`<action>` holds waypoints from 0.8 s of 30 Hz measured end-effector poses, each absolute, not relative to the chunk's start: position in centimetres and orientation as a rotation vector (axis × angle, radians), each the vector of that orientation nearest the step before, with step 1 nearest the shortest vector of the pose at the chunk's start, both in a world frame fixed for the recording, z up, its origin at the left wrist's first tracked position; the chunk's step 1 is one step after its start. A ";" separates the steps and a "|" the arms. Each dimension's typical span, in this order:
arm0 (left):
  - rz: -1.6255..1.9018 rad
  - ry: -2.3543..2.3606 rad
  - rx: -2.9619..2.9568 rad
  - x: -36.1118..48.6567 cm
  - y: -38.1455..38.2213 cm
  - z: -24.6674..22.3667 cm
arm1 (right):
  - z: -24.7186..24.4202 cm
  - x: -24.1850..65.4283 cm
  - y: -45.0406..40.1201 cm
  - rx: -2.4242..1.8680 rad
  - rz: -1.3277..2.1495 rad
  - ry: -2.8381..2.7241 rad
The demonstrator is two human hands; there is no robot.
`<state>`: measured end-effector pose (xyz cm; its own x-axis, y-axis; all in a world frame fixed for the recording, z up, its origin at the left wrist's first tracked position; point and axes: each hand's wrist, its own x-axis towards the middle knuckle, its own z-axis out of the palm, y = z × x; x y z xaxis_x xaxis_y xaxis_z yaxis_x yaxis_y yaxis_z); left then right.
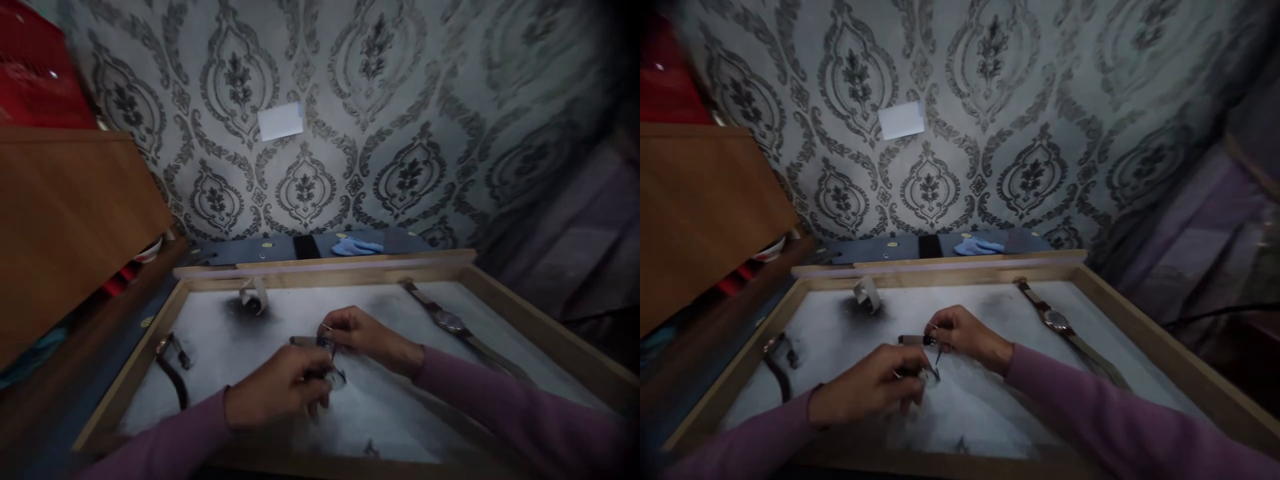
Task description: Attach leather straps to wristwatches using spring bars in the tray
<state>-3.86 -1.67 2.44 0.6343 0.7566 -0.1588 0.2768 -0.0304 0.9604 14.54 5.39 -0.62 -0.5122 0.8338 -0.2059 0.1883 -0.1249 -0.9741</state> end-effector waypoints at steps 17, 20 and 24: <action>0.636 0.808 1.619 -7.0 -6.5 5.7 | -0.1 -2.6 4.2 -1.034 1.828 -1.287; 0.689 0.739 1.598 -7.4 -6.9 6.4 | -0.2 -5.4 4.6 -1.016 1.795 -1.176; 0.687 0.749 1.556 -7.7 -7.5 6.6 | -0.3 -8.3 4.6 -0.986 1.800 -1.104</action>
